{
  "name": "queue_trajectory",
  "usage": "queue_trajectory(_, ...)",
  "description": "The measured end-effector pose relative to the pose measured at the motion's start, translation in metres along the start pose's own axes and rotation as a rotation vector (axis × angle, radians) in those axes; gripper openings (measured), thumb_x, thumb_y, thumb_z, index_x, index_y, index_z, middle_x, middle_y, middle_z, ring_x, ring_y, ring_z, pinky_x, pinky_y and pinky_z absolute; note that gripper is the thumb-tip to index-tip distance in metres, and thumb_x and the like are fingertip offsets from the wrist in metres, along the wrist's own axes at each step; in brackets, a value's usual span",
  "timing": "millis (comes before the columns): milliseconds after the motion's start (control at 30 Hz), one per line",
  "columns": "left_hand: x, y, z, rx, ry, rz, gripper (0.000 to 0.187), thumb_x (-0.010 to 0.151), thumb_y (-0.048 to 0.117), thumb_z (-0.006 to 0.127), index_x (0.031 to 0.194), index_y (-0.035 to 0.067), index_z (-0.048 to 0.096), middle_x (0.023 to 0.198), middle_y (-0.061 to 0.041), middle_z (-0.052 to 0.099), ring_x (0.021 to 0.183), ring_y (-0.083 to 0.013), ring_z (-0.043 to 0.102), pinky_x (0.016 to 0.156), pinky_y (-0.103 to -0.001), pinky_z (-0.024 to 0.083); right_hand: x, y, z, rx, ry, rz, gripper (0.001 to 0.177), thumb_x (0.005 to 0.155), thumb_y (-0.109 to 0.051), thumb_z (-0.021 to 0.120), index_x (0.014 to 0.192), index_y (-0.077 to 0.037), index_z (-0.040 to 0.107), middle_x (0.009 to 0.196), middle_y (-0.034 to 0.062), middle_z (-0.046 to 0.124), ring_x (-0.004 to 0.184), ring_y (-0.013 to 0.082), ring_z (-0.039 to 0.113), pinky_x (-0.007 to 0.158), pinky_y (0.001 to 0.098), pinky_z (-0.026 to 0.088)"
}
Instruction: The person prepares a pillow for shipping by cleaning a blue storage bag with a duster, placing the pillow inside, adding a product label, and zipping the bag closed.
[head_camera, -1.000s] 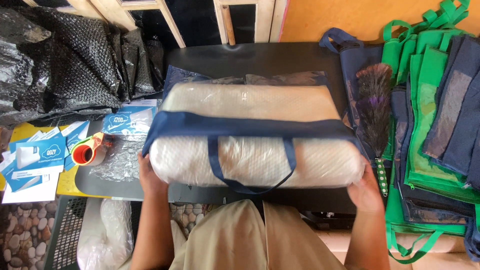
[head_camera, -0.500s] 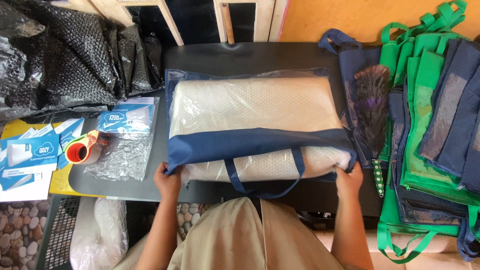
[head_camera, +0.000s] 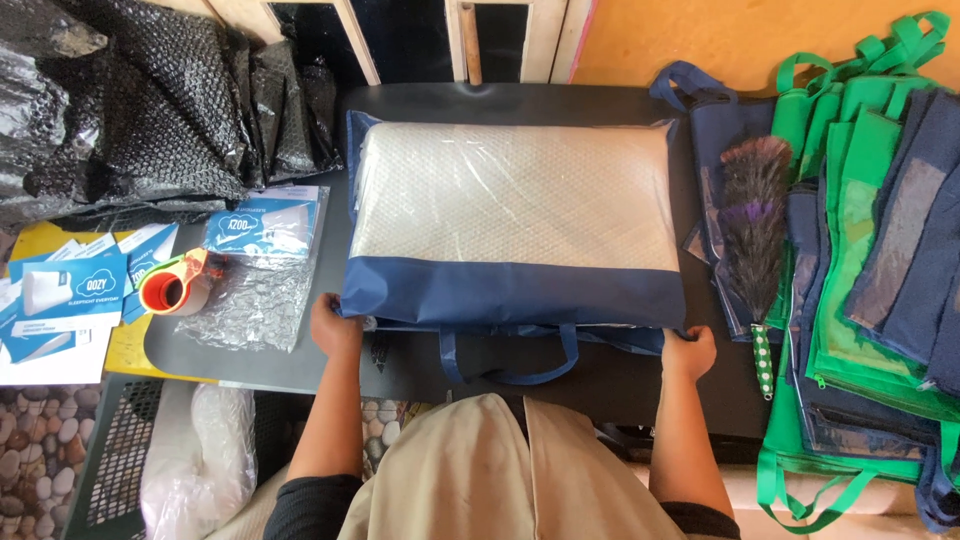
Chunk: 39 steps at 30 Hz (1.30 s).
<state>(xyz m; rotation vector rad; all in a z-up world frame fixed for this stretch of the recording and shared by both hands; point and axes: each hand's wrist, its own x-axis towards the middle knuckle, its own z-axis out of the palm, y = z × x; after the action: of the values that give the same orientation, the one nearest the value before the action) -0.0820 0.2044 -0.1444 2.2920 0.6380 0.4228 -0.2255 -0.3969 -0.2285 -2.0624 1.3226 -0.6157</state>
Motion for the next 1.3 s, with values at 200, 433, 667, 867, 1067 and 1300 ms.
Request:
queue_trajectory(200,0.013,-0.031,-0.007,-0.140,-0.220,0.000,0.016,0.082,0.009,0.073,0.095,0.008,0.064,0.085,-0.017,0.067,0.087,-0.0414,0.067,0.082,-0.051,0.050,-0.047,-0.073,-0.047,-0.003,0.152,-0.173,0.053,0.061,-0.007,0.091,0.097,-0.001,0.054,0.100,0.0214,0.055,0.102,0.0462,0.058,0.092,0.0524,0.045)
queue_trajectory(433,0.012,-0.076,-0.042,-0.300,-0.286,0.014,0.028,0.078,-0.007,0.069,0.100,0.009,0.063,0.080,-0.008,0.063,0.074,-0.0216,0.061,0.073,-0.035,0.051,-0.106,-0.065,-0.014,-0.094,-0.255,-0.797,0.025,0.073,-0.024,0.091,0.089,-0.019,0.073,0.088,0.0021,0.072,0.096,0.0263,0.071,0.092,0.0400,0.051)
queue_trajectory(667,0.003,-0.016,-0.076,0.060,-0.751,0.058,0.076,0.075,0.009,0.089,0.139,0.012,0.049,0.123,-0.024,0.069,0.114,-0.0439,0.068,0.097,-0.058,0.054,-0.159,-0.149,-0.035,-0.109,-0.712,-0.623,0.032,0.087,-0.036,0.078,0.100,-0.007,0.074,0.098,0.0200,0.073,0.105,0.0419,0.070,0.097,0.0543,0.053)
queue_trajectory(867,0.000,-0.047,-0.053,0.252,-0.912,0.225,0.076,0.085,0.037,0.081,0.138,0.010,0.033,0.104,-0.027,0.071,0.099,-0.0480,0.072,0.083,-0.061,0.057,-0.193,-0.158,-0.008,-0.217,-0.684,-0.707,0.047,0.069,-0.053,0.087,0.089,-0.013,0.074,0.099,0.0134,0.075,0.101,0.0378,0.073,0.092,0.0490,0.056)
queue_trajectory(1067,0.019,-0.057,-0.040,0.080,-0.948,0.066,0.054,0.099,0.049,0.063,0.136,0.014,0.045,0.102,-0.022,0.073,0.101,-0.0456,0.071,0.081,-0.058,0.053,-0.195,-0.149,-0.007,-0.281,-0.786,-0.408,0.067,0.073,-0.042,0.087,0.128,-0.019,0.055,0.098,0.0123,0.077,0.107,0.0337,0.073,0.097,0.0483,0.054)
queue_trajectory(1300,0.032,-0.054,-0.032,0.105,-0.973,0.028,0.052,0.095,0.042,0.069,0.133,0.011,0.051,0.119,-0.028,0.067,0.115,-0.0503,0.064,0.093,-0.060,0.052,-0.192,-0.132,-0.087,-0.074,-1.088,-0.356,0.048,0.075,-0.016,0.079,0.119,0.003,0.074,0.135,0.0289,0.065,0.133,0.0474,0.054,0.116,0.0544,0.042)
